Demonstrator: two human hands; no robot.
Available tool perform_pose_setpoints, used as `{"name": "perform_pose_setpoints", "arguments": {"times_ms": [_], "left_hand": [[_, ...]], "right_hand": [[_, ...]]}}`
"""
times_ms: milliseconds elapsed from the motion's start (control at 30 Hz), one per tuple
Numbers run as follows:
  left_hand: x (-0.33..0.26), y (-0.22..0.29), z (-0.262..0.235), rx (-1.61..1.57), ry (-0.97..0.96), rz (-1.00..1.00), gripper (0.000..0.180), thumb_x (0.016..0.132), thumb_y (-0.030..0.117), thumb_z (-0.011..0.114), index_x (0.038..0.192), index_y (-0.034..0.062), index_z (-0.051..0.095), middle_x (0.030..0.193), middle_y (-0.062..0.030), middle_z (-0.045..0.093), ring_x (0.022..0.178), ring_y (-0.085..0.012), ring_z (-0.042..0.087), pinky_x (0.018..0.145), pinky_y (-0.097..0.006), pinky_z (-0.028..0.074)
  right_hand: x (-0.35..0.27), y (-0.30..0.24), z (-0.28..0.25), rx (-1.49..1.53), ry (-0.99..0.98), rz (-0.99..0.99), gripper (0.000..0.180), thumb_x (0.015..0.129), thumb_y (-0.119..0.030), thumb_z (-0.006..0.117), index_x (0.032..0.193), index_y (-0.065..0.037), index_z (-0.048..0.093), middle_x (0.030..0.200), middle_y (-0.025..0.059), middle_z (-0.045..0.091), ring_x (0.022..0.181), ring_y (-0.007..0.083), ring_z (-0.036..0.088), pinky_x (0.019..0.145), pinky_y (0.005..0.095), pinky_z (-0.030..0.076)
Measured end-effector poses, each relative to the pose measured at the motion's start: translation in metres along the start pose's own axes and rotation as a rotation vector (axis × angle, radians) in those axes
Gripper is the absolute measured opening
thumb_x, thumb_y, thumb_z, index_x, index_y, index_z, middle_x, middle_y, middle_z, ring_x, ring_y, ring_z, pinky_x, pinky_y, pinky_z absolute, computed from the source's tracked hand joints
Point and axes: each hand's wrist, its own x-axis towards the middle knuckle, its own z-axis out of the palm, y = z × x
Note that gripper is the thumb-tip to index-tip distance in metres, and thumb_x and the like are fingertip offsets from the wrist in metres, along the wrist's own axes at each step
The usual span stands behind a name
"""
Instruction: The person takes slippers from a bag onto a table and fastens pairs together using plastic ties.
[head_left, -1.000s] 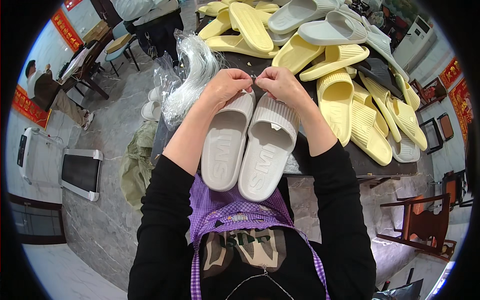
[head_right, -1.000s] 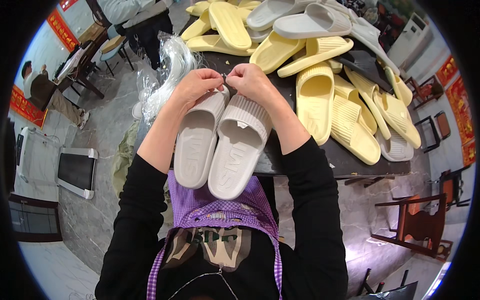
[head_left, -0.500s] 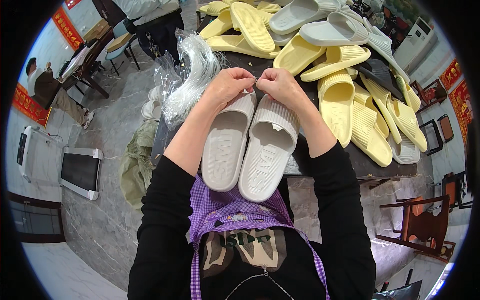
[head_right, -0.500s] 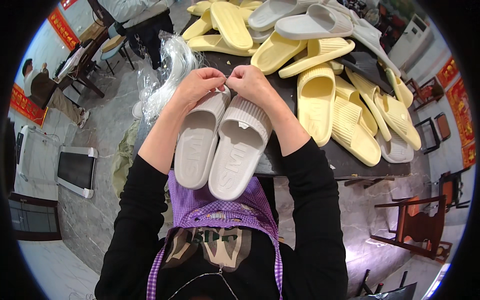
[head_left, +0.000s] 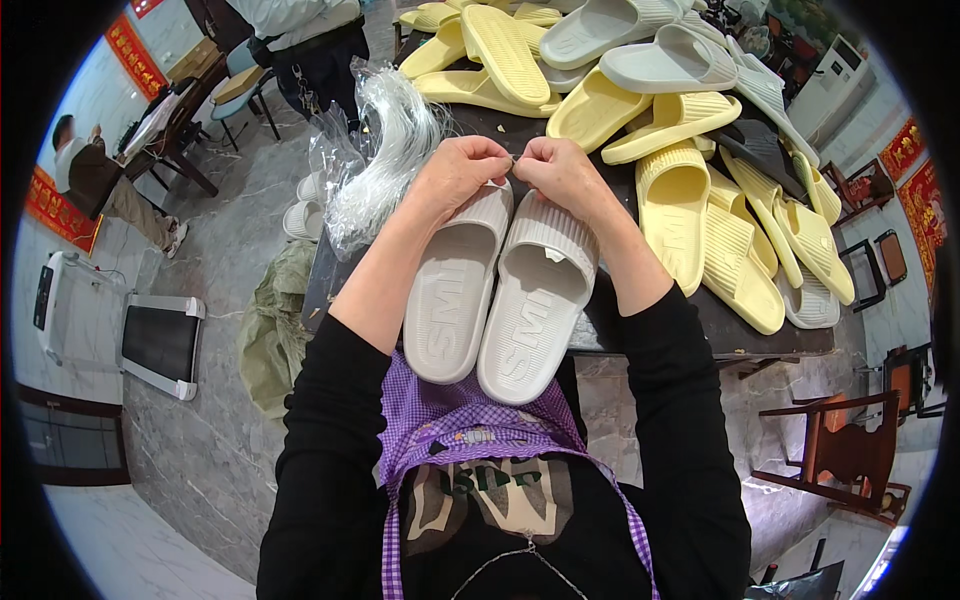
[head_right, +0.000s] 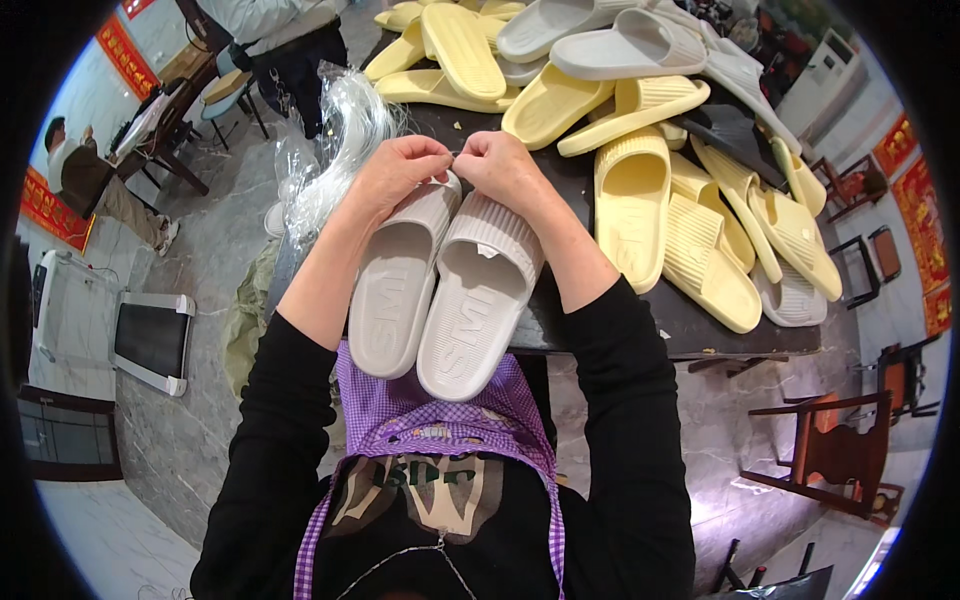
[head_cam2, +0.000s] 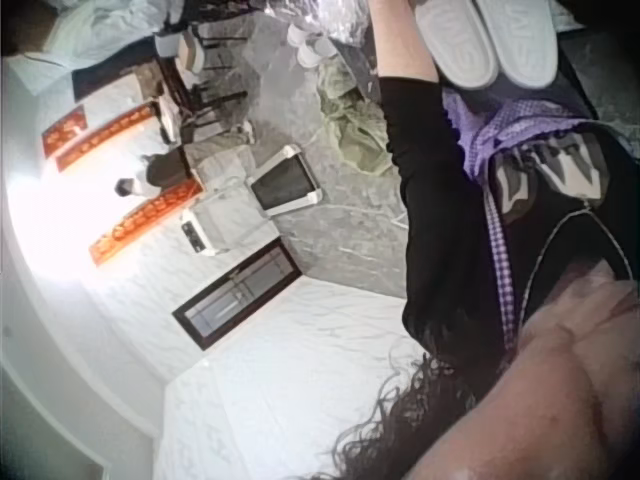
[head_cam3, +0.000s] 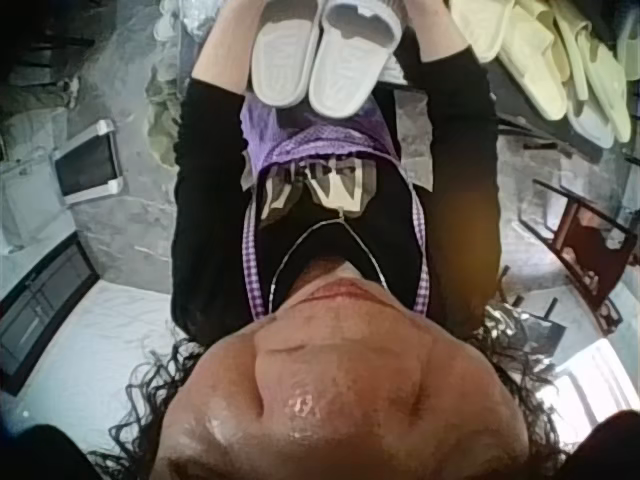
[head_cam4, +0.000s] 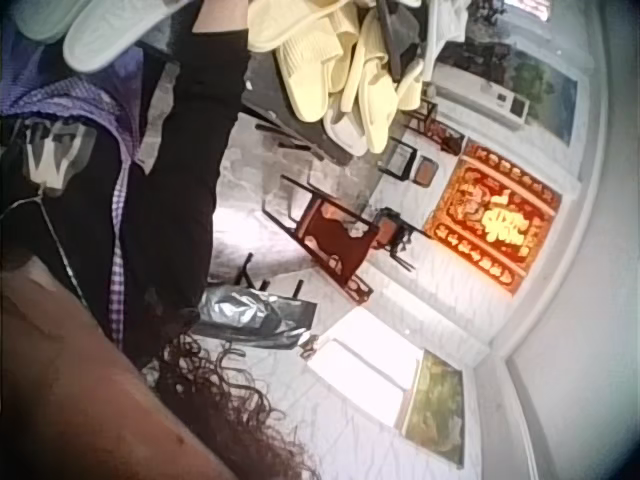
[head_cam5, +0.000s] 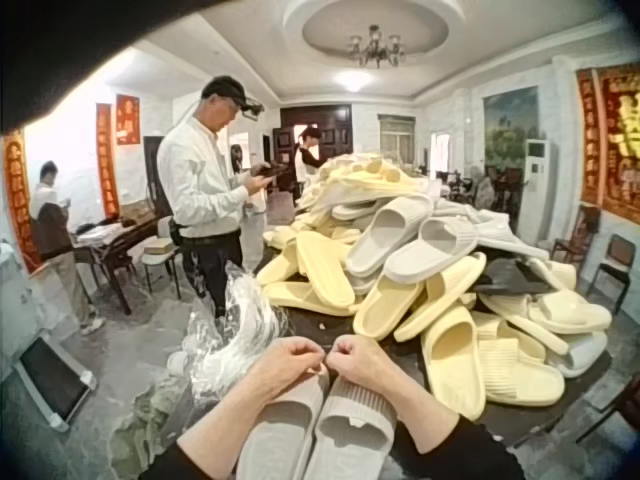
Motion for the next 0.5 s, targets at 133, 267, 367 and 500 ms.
{"name": "perform_pose_setpoints", "arguments": {"times_ms": [133, 267, 367, 500], "left_hand": [[-0.0014, -0.0008, 0.0019, 0.080, 0.032, 0.060, 0.012, 0.076, 0.011, 0.062, 0.083, 0.0026, 0.064, 0.069, -0.0023, 0.059, 0.053, -0.0056, 0.049, 0.047, -0.019, 0.038], [-0.0039, 0.0028, 0.0053, 0.113, 0.051, 0.083, 0.010, 0.075, 0.011, 0.063, 0.081, 0.0022, 0.064, 0.066, -0.0019, 0.058, 0.051, -0.0052, 0.048, 0.045, -0.019, 0.037], [-0.0056, 0.0058, 0.0046, 0.075, 0.036, 0.049, 0.010, 0.074, 0.010, 0.063, 0.079, 0.0018, 0.064, 0.063, -0.0016, 0.057, 0.049, -0.0050, 0.047, 0.043, -0.019, 0.036], [-0.0058, 0.0069, 0.0040, -0.024, 0.000, -0.032, 0.008, 0.073, 0.009, 0.064, 0.077, 0.0014, 0.063, 0.060, -0.0013, 0.056, 0.046, -0.0051, 0.046, 0.041, -0.019, 0.034]], "right_hand": [[-0.0020, -0.0050, -0.0009, -0.043, 0.013, 0.006, 0.013, 0.072, -0.016, 0.055, 0.066, -0.004, 0.055, 0.056, -0.0005, 0.050, 0.050, 0.0070, 0.046, 0.047, 0.0220, 0.039], [-0.0027, -0.0043, -0.0009, -0.092, 0.039, -0.034, 0.014, 0.071, -0.016, 0.054, 0.066, -0.002, 0.056, 0.056, 0.0011, 0.051, 0.050, 0.0084, 0.048, 0.048, 0.0239, 0.040], [-0.0023, -0.0020, 0.0008, -0.133, 0.070, -0.096, 0.015, 0.070, -0.015, 0.054, 0.067, -0.001, 0.056, 0.055, 0.0027, 0.051, 0.051, 0.0097, 0.049, 0.048, 0.0256, 0.041], [-0.0035, -0.0017, 0.0008, -0.215, 0.115, -0.212, 0.015, 0.069, -0.014, 0.054, 0.069, 0.001, 0.057, 0.054, 0.0065, 0.051, 0.051, 0.0130, 0.050, 0.049, 0.0286, 0.041]]}}
